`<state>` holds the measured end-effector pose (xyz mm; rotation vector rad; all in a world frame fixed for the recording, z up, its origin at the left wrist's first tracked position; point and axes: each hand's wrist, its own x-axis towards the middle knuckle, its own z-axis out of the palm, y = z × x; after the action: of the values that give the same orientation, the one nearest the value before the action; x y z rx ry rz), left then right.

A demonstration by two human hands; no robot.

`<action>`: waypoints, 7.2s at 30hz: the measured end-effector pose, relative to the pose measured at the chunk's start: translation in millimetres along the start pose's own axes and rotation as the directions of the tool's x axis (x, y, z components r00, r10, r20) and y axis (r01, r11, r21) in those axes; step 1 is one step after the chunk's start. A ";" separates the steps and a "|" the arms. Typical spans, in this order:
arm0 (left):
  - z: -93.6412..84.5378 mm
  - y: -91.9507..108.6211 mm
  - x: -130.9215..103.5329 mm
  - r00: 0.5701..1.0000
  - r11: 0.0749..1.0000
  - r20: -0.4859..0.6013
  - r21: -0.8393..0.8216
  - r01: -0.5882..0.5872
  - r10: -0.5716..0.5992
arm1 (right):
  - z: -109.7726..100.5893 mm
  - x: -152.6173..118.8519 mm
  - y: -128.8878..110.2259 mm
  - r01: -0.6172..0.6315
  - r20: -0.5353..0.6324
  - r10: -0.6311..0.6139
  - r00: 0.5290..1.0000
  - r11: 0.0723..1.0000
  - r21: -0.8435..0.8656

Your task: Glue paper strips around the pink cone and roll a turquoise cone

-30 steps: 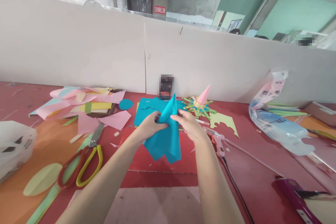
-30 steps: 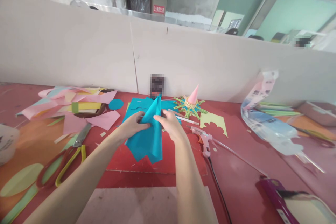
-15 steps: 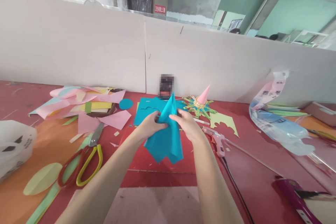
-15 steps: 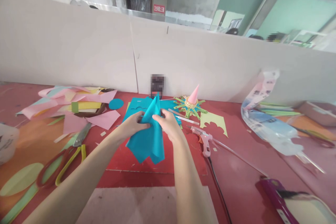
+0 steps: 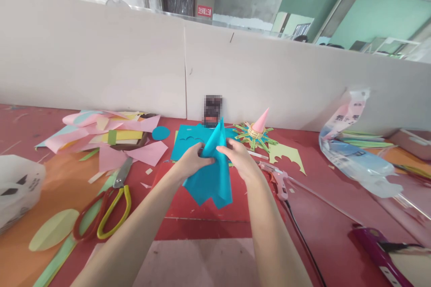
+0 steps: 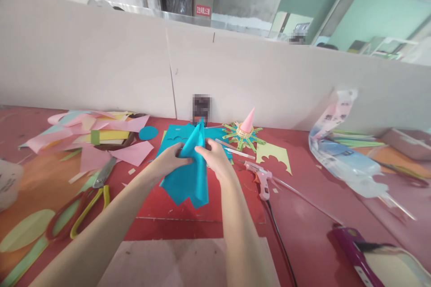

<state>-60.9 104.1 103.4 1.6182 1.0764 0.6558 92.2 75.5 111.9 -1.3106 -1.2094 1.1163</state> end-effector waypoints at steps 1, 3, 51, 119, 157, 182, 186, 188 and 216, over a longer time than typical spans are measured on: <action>0.2 0.6 -0.6 1.000 1.000 0.009 -0.012 0.007 -0.007 | -0.2 0.3 0.1 0.010 0.001 -0.010 1.000 1.000 0.001; 0.6 1.2 -1.5 0.999 0.998 0.033 -0.056 0.021 -0.019 | -0.5 0.6 0.1 0.018 0.001 -0.018 1.000 1.000 0.004; 0.4 -7.0 2.9 0.998 0.994 0.065 -0.107 -0.017 0.024 | -5.8 5.6 7.8 -0.026 -0.020 0.025 0.999 0.999 -0.047; -26.1 -11.3 4.9 0.982 0.995 0.162 -0.006 -0.098 0.098 | -5.4 5.0 -1.2 0.008 -0.243 0.046 0.969 0.977 0.214; 13.8 5.2 -8.0 0.892 0.610 0.453 -0.709 0.354 0.008 | 6.4 4.4 1.8 -0.079 0.127 0.011 0.992 0.836 0.543; 17.0 7.6 -11.9 0.940 0.718 0.326 -0.631 0.293 -0.098 | 6.1 1.0 1.5 -0.097 0.184 0.003 0.983 0.859 0.503; 15.6 2.9 -10.6 0.943 0.744 0.326 -0.612 0.268 -0.072 | 4.8 -0.9 -1.8 -0.113 0.189 0.019 0.982 0.856 0.504; 15.8 0.7 -9.5 0.945 0.755 0.322 -0.604 0.254 -0.059 | 4.8 -1.6 -2.7 -0.102 0.187 0.006 0.982 0.854 0.509; 0.4 10.5 -13.3 0.966 0.782 0.247 -0.587 0.213 -0.078 | -21.2 19.3 23.4 0.080 -0.254 -0.036 0.966 0.983 0.164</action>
<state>-63.1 91.5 114.4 0.9972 0.7170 0.6279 116.7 92.9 90.3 -1.2329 -0.9369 0.9584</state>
